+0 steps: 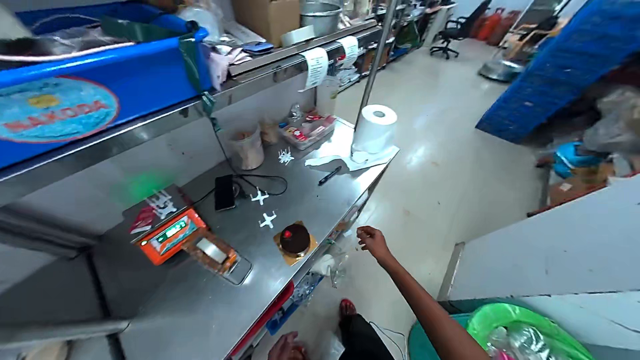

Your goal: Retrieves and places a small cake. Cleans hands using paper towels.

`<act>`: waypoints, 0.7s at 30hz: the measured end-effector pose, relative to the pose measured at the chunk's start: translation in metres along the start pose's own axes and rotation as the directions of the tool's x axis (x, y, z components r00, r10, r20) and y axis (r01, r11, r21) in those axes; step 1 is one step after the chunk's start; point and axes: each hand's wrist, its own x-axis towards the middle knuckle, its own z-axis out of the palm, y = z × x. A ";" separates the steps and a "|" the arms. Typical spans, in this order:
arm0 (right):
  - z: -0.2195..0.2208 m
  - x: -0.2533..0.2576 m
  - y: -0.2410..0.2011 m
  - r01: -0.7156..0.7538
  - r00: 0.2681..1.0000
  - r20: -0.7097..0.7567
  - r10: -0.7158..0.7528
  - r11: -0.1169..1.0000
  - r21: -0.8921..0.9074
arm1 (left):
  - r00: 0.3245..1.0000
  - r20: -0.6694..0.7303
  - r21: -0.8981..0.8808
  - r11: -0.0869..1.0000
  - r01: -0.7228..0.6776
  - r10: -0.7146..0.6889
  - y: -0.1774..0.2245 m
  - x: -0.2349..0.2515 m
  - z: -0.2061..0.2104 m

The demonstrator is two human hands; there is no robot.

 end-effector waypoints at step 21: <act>-0.233 0.295 -0.055 0.046 0.999 -0.044 -0.029 0.898 0.437 | 0.898 -0.107 0.845 0.515 -0.144 0.427 0.418 0.454 0.364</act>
